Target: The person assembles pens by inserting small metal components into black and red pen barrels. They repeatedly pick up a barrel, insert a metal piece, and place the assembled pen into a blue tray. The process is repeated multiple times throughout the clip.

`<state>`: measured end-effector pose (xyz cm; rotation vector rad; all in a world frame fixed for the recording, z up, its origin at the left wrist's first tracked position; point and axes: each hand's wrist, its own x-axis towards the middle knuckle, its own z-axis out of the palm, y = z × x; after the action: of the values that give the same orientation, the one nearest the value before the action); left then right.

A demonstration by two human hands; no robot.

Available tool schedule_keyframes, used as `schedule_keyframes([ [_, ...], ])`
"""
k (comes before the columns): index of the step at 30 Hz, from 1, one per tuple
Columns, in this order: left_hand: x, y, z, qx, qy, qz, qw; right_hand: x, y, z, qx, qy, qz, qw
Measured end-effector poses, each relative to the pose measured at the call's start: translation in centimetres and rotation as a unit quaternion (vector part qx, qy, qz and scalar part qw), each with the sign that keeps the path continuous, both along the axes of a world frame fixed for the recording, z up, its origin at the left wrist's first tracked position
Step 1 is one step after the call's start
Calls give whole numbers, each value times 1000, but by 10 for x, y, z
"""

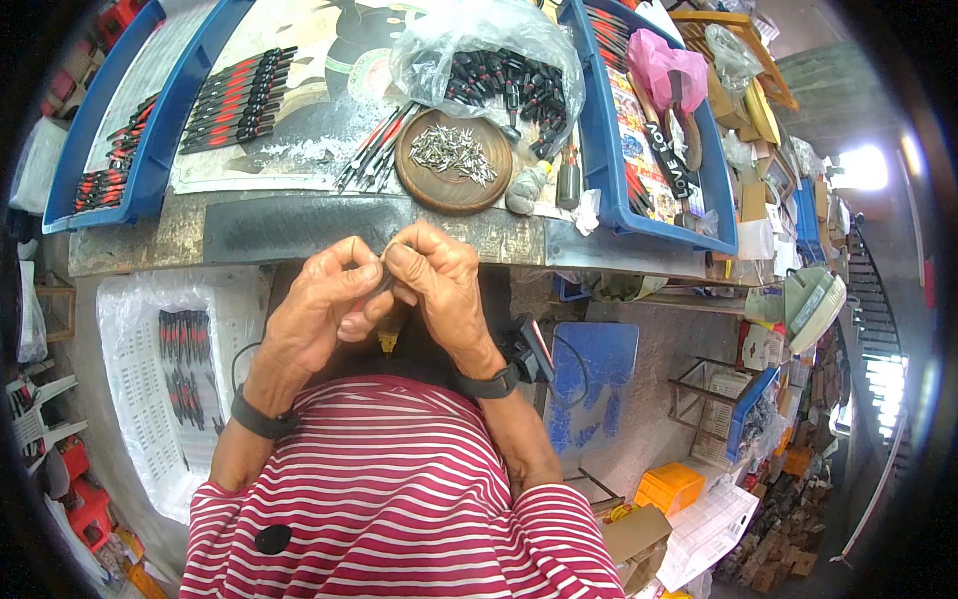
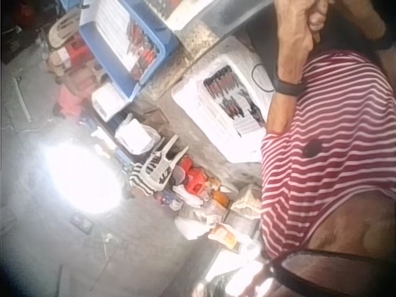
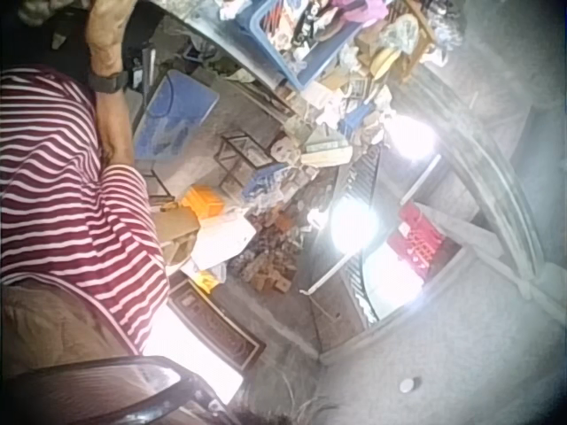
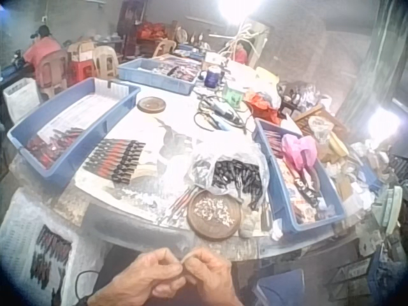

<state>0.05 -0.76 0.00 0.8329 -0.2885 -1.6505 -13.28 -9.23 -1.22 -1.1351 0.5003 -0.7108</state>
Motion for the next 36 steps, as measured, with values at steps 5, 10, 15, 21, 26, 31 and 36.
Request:
schedule_keyframes([
  [5,0,0,1,0,40,6,999,3,10,0,-74,27,-72,994],
  [10,1,2,-1,-2,42,-1,999,4,9,-2,-63,11,-58,996],
  [15,-2,1,0,3,10,9,1000,1,8,-2,-11,5,-46,999],
  [21,-4,4,-2,-53,-133,16,990,1,13,-4,7,-6,-85,996],
  [26,-24,0,-10,-124,-470,126,865,2,16,-6,-6,-4,-123,992],
  [31,-26,3,-6,-130,-597,132,781,3,17,-9,30,-58,-113,991],
  [36,-23,4,-1,-124,-641,101,750,5,18,-11,30,-84,-120,989],
])
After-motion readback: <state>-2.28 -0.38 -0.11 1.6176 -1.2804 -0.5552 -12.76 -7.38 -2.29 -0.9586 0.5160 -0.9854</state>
